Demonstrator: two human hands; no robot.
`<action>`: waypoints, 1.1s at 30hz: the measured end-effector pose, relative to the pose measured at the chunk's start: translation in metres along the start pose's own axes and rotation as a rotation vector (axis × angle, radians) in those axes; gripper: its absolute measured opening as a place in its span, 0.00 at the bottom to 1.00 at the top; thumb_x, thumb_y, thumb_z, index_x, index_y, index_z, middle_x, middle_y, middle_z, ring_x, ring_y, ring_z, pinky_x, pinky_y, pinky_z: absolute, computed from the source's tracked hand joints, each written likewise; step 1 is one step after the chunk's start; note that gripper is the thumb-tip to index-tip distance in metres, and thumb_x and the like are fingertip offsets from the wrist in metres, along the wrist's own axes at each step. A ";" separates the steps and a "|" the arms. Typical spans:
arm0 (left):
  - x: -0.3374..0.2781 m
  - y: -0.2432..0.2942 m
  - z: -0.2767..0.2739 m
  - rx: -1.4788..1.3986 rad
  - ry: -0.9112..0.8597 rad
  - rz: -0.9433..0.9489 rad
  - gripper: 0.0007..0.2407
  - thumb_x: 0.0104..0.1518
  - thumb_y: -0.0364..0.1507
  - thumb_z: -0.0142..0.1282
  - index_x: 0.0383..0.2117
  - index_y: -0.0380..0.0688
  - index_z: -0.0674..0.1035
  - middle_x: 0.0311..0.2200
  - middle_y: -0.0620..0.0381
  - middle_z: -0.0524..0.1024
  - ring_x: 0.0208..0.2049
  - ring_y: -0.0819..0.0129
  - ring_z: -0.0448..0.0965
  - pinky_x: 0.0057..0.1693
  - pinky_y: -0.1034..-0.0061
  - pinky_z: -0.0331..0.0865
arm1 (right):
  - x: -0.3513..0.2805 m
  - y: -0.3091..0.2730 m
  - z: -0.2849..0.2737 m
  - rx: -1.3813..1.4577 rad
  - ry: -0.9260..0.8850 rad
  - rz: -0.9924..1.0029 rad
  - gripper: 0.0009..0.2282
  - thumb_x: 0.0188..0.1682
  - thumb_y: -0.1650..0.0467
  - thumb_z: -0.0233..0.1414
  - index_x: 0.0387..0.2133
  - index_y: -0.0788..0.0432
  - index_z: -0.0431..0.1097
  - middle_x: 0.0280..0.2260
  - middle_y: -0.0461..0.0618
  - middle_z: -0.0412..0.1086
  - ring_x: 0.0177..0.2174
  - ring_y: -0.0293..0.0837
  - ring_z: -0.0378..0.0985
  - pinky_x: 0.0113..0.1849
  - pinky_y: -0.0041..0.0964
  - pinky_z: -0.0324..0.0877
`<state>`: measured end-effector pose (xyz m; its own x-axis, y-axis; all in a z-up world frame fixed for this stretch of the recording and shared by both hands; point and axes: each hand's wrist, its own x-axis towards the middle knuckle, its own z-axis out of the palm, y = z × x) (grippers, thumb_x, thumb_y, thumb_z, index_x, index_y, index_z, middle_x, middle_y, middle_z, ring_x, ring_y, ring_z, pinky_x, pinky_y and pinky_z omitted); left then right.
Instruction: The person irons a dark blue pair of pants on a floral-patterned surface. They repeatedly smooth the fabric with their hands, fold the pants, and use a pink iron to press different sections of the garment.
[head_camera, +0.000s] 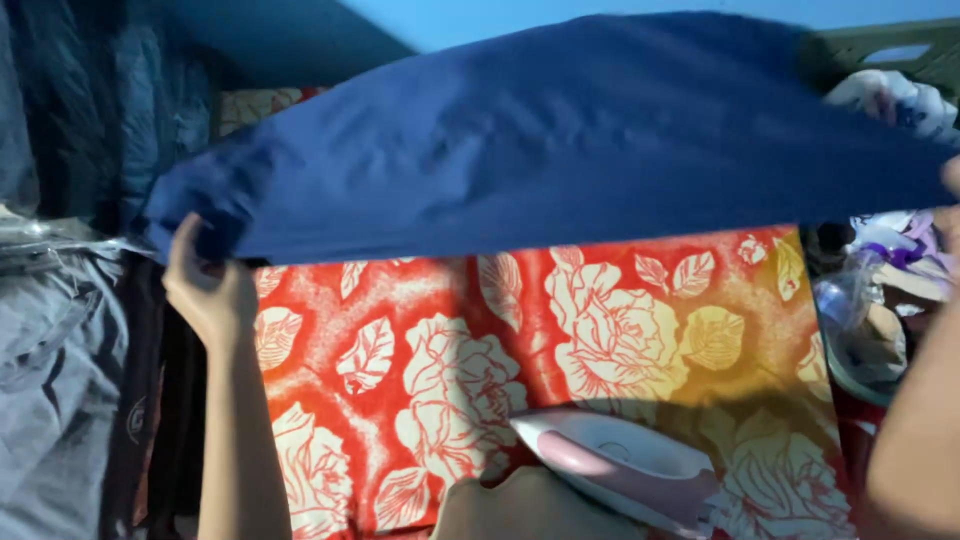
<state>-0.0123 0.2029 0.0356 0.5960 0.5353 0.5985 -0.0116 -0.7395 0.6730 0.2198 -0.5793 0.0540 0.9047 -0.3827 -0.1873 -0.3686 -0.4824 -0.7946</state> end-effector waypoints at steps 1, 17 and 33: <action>-0.018 -0.020 -0.003 0.103 -0.076 -0.058 0.28 0.45 0.16 0.48 0.59 0.32 0.76 0.40 0.44 0.77 0.38 0.60 0.73 0.48 0.68 0.69 | -0.008 0.032 0.013 0.004 0.030 0.023 0.13 0.61 0.56 0.56 0.57 0.31 0.66 0.24 0.39 0.58 0.18 0.33 0.57 0.16 0.33 0.44; -0.178 -0.091 -0.056 0.701 -0.389 -0.163 0.34 0.47 0.31 0.54 0.68 0.48 0.67 0.59 0.40 0.68 0.46 0.38 0.67 0.50 0.47 0.63 | -0.087 0.247 0.070 -0.808 0.263 -0.348 0.13 0.54 0.49 0.67 0.39 0.37 0.81 0.35 0.46 0.79 0.35 0.53 0.82 0.32 0.49 0.71; -0.186 -0.075 -0.051 0.575 -0.088 0.251 0.24 0.53 0.19 0.48 0.59 0.49 0.76 0.64 0.42 0.68 0.57 0.44 0.73 0.61 0.49 0.63 | -0.429 0.013 0.172 -1.103 -0.464 -0.154 0.25 0.53 0.47 0.33 0.36 0.36 0.80 0.40 0.59 0.79 0.47 0.67 0.77 0.45 0.55 0.72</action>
<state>-0.1631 0.1796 -0.1044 0.6952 0.2999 0.6533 0.2596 -0.9522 0.1609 -0.1366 -0.2855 0.0245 0.8624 -0.0513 -0.5036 -0.0291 -0.9982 0.0518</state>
